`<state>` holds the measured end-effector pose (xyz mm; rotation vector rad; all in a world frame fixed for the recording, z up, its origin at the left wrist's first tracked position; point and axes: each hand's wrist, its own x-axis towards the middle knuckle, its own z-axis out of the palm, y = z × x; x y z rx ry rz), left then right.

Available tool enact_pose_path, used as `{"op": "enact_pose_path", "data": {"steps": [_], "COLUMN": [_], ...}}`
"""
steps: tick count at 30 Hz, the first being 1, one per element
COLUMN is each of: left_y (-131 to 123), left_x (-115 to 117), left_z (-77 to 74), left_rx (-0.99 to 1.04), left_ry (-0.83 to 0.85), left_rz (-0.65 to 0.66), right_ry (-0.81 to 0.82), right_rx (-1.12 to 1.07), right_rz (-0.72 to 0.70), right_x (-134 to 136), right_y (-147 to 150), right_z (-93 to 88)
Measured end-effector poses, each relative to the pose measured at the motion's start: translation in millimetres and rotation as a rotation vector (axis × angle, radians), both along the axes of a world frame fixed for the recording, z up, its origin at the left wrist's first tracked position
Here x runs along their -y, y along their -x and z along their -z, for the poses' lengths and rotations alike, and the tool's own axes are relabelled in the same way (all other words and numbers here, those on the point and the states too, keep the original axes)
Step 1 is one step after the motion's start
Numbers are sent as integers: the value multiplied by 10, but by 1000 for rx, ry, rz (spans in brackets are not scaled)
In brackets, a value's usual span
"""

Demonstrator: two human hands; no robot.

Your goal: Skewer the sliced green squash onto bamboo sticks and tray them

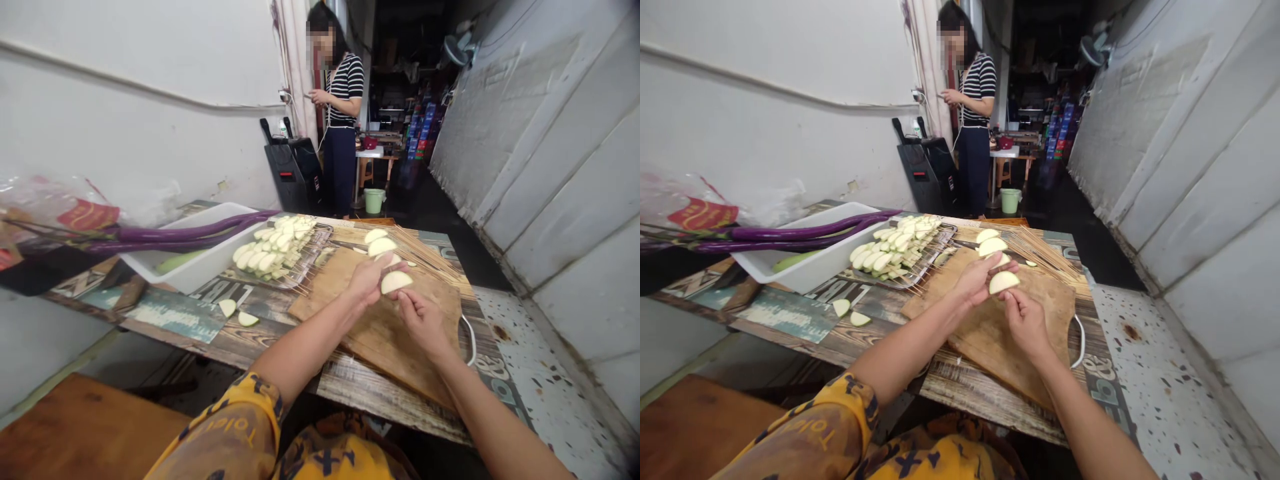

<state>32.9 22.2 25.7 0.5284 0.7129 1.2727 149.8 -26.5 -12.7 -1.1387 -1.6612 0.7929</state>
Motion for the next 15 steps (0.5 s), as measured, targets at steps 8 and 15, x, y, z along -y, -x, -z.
{"op": "enact_pose_path", "data": {"steps": [8, 15], "left_y": [-10, -176], "left_x": [35, 142], "left_z": [73, 178], "left_rx": [24, -14], "left_ry": [0, -98], "left_rz": [269, 189], "right_ry": [-16, -69], "right_rx": [-7, 3], "right_rz": [45, 84], "right_x": [-4, -32], "right_y": [0, -12], "right_z": [0, -30]}}
